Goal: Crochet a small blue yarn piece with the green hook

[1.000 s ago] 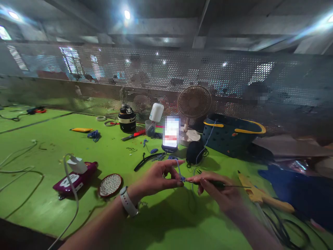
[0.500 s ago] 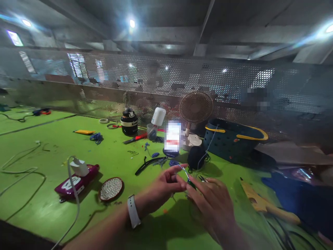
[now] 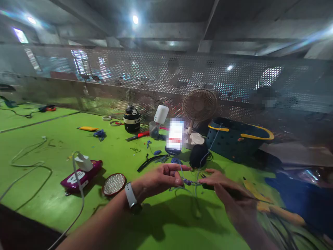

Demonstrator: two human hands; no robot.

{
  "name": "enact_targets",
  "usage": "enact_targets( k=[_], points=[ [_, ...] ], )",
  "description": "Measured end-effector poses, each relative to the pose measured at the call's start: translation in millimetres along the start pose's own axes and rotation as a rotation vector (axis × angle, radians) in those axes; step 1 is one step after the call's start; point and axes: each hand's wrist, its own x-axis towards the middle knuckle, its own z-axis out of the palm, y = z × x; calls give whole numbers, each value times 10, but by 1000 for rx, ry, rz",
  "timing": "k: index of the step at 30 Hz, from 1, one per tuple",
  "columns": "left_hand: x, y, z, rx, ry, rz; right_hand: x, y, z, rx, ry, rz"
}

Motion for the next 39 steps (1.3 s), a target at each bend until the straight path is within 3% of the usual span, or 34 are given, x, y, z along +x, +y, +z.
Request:
enact_targets(
  k=[3, 10, 16, 20, 27, 31, 36, 39],
  points=[
    [12, -12, -4, 18, -12, 14, -28, 71, -21, 143, 148, 199],
    [-14, 26, 74, 69, 31, 57, 9, 131, 31, 493, 194, 484],
    [-16, -9, 139, 208, 156, 139, -34, 170, 181, 730, 251, 783],
    [-26, -9, 168, 252, 191, 218, 14, 121, 184, 677, 269, 743],
    [-64, 7, 254, 276, 197, 187, 40, 66, 197, 531, 308, 671],
    [-49, -7, 281, 265, 276, 215, 18, 61, 220, 519, 317, 618],
    [-27, 3, 308, 237, 314, 223, -26, 124, 237, 494, 257, 496],
    [-11, -46, 326, 168, 338, 215, -55, 175, 232, 391, 216, 332]
  ],
)
